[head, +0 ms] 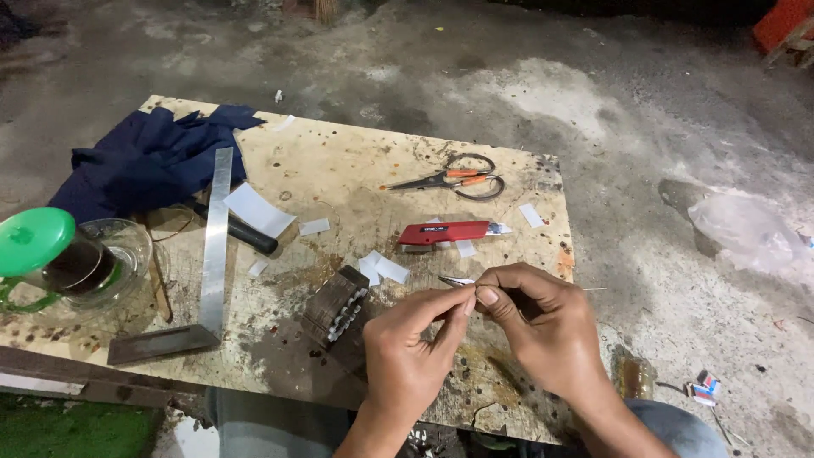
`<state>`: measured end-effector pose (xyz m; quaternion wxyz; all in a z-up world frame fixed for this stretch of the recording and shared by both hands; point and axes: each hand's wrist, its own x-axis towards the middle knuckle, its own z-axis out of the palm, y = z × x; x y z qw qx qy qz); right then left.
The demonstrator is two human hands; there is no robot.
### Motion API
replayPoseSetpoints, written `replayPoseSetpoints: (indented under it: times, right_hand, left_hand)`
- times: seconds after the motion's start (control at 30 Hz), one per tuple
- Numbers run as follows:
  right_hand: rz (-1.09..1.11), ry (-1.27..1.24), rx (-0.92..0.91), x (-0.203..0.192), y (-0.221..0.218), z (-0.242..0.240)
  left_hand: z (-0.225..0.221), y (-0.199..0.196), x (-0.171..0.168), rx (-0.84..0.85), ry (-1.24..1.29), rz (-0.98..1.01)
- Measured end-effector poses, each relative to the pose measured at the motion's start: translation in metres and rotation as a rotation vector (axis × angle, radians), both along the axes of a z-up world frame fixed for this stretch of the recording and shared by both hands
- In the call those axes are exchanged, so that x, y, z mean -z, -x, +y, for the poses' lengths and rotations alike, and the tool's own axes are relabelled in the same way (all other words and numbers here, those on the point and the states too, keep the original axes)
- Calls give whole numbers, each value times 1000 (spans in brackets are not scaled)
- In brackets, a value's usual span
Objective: The person is manually inserting thin insulation strips into the slots of a motor stator as part of a repair or assembly process.
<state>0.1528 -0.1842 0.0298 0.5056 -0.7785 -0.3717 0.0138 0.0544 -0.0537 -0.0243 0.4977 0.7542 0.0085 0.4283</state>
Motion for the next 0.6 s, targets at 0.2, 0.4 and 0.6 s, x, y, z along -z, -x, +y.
replayPoseSetpoints:
  times: [0.2,0.4,0.6]
  right_hand:
    - [212,-98,-111,4,-6,-4]
    - [-143,56,1,14,-1,-7]
    - [-68,0,-48,-1,9,-3]
  left_hand:
    - [-6,-2,-11,-3,197,-59]
    - [-6,-3,-7,23,210,45]
    - [-5,-3,-7,5,349,7]
